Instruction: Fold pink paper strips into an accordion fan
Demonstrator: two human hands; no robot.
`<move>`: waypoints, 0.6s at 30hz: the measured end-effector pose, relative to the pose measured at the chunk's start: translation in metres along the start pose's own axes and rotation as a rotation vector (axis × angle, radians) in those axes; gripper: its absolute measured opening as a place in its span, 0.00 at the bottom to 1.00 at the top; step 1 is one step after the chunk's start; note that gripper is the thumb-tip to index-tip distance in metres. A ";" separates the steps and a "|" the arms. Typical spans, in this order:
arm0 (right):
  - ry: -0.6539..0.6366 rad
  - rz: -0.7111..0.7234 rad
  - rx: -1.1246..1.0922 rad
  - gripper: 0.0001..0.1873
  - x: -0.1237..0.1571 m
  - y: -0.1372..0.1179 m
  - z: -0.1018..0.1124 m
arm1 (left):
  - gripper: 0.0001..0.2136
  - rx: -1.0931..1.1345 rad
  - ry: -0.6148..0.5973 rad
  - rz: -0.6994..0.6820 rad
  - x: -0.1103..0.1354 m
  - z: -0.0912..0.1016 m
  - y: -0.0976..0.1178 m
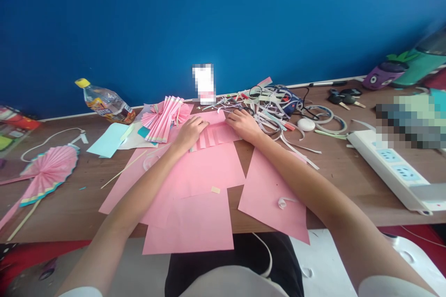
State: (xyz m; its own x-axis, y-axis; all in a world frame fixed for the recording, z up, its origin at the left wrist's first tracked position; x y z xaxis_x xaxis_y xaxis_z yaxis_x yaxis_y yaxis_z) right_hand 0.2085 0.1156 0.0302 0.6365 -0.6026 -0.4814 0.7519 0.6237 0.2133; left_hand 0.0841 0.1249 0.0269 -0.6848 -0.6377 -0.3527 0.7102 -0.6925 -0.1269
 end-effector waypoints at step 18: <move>-0.081 -0.053 -0.178 0.18 -0.010 -0.016 0.002 | 0.14 0.259 0.021 0.141 -0.002 -0.002 -0.007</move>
State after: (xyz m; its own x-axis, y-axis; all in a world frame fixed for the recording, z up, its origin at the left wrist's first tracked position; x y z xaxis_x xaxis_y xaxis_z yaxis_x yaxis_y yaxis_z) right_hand 0.1902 0.1108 0.0333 0.6135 -0.6707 -0.4168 0.7474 0.6635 0.0324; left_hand 0.0811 0.1320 0.0265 -0.5770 -0.7283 -0.3696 0.7307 -0.6625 0.1647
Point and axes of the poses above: each hand's wrist, its own x-axis away from the middle knuckle, its own z-axis out of the back of the hand, y = z × x, the point moved 10 cm from there along -x, towards the middle knuckle, and after that the axes turned 3 degrees about y, right-handed, at the moved point
